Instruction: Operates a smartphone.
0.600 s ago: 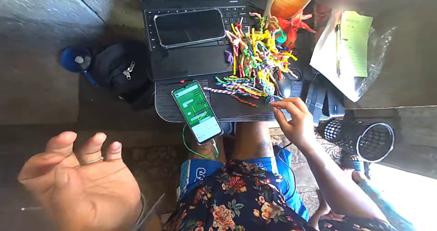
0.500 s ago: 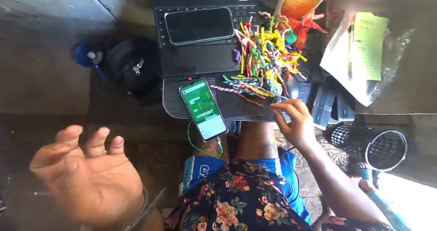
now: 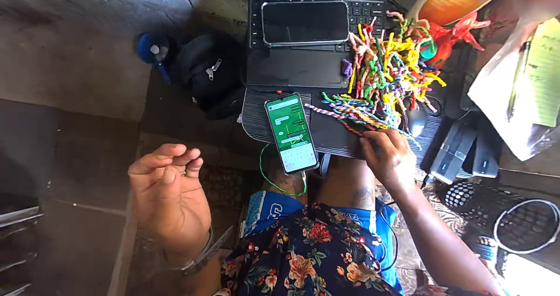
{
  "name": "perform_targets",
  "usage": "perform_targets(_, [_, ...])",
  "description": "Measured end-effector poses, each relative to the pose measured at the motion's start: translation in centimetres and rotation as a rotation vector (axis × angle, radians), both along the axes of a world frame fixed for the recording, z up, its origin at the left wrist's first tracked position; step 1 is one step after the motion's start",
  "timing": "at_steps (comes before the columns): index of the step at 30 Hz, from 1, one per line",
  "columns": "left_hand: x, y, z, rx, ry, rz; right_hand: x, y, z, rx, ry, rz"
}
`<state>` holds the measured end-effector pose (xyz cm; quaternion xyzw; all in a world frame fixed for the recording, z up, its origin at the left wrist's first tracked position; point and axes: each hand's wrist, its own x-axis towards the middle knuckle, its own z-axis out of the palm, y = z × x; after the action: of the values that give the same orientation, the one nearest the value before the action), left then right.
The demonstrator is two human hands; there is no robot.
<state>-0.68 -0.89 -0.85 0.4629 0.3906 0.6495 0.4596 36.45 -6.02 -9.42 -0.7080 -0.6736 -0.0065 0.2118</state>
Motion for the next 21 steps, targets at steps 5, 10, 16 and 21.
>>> perform_targets(5, [1.4,-0.9,-1.0,-0.081,0.091,-0.139,-0.1,0.0,0.6,-0.024,0.01,-0.017])
perform_targets(10, [5.1,-3.9,-2.3,-0.252,0.193,-0.51,-0.1,-1.1,2.6,-0.163,0.327,-0.057])
perform_targets(16, [9.1,-5.0,-3.9,-0.321,0.065,-0.799,-2.6,-4.4,4.8,-0.224,0.901,0.183])
perform_targets(21, [9.7,-5.0,-4.3,-0.289,-0.005,-0.735,-5.8,-6.4,4.9,-0.241,0.855,0.357])
